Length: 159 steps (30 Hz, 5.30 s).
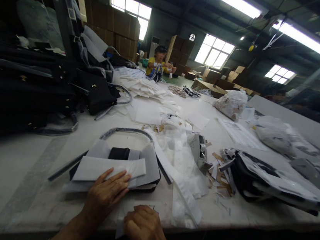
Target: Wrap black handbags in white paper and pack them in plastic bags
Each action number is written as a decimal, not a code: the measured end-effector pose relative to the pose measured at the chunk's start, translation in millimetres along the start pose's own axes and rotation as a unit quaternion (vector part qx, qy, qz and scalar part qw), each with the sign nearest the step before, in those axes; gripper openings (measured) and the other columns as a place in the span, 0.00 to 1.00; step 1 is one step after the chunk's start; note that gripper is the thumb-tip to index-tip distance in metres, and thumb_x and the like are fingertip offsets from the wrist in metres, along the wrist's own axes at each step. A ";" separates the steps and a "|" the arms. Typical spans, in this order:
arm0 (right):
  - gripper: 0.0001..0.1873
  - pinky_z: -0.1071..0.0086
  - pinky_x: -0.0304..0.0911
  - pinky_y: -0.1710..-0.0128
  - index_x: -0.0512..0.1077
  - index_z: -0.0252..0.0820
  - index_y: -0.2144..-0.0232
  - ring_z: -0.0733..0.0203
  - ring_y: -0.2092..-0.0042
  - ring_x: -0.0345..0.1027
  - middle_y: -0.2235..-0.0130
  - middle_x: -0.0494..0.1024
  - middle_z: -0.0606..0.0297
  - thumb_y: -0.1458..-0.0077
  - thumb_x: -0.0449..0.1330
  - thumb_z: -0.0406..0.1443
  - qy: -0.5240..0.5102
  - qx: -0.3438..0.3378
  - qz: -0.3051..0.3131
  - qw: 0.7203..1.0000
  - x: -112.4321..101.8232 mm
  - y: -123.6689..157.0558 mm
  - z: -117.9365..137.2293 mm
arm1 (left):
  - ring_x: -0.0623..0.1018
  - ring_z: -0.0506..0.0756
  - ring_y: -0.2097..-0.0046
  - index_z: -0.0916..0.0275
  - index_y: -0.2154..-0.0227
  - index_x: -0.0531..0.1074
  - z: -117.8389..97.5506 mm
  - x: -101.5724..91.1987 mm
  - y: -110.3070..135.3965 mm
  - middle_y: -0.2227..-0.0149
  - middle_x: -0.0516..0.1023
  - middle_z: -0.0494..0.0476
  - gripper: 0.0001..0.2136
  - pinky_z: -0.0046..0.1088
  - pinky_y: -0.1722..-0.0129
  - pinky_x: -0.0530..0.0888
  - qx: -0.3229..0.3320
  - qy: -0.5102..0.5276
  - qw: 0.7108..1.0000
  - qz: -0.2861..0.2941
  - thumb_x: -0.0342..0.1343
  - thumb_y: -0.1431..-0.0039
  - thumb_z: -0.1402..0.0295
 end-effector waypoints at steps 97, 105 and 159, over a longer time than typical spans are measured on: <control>0.11 0.60 0.72 0.51 0.80 0.45 0.65 0.53 0.54 0.77 0.60 0.83 0.62 0.37 0.59 0.40 -0.160 0.236 0.013 0.958 -11.7 -66.1 -73.4 | 0.76 0.56 0.47 0.59 0.56 0.75 21.1 -14.0 13.1 0.54 0.81 0.53 0.11 0.41 0.39 0.62 0.018 -0.106 0.993 0.043 0.46 0.31 0.72; 0.13 0.55 0.67 0.44 0.75 0.44 0.52 0.54 0.48 0.73 0.55 0.81 0.60 0.36 0.56 0.30 0.055 0.030 -0.042 0.997 -1.1 -45.4 -42.3 | 0.76 0.56 0.47 0.59 0.54 0.75 17.5 -11.7 19.4 0.54 0.81 0.55 0.14 0.41 0.39 0.62 0.003 -0.134 0.990 0.045 0.43 0.31 0.73; 0.11 0.50 0.57 0.36 0.69 0.41 0.63 0.51 0.38 0.61 0.44 0.73 0.52 0.38 0.48 0.25 0.040 0.025 -0.002 0.999 -11.6 -44.6 6.1 | 0.73 0.56 0.41 0.62 0.43 0.68 12.5 -1.2 23.1 0.43 0.74 0.59 0.17 0.43 0.37 0.67 0.122 -0.098 0.985 0.076 0.42 0.30 0.73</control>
Point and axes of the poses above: each hand's wrist, its own y-axis away from the middle knuckle, its own x-axis out of the palm, z = x × y, the point moved 5 cm from there along -y, towards the middle knuckle
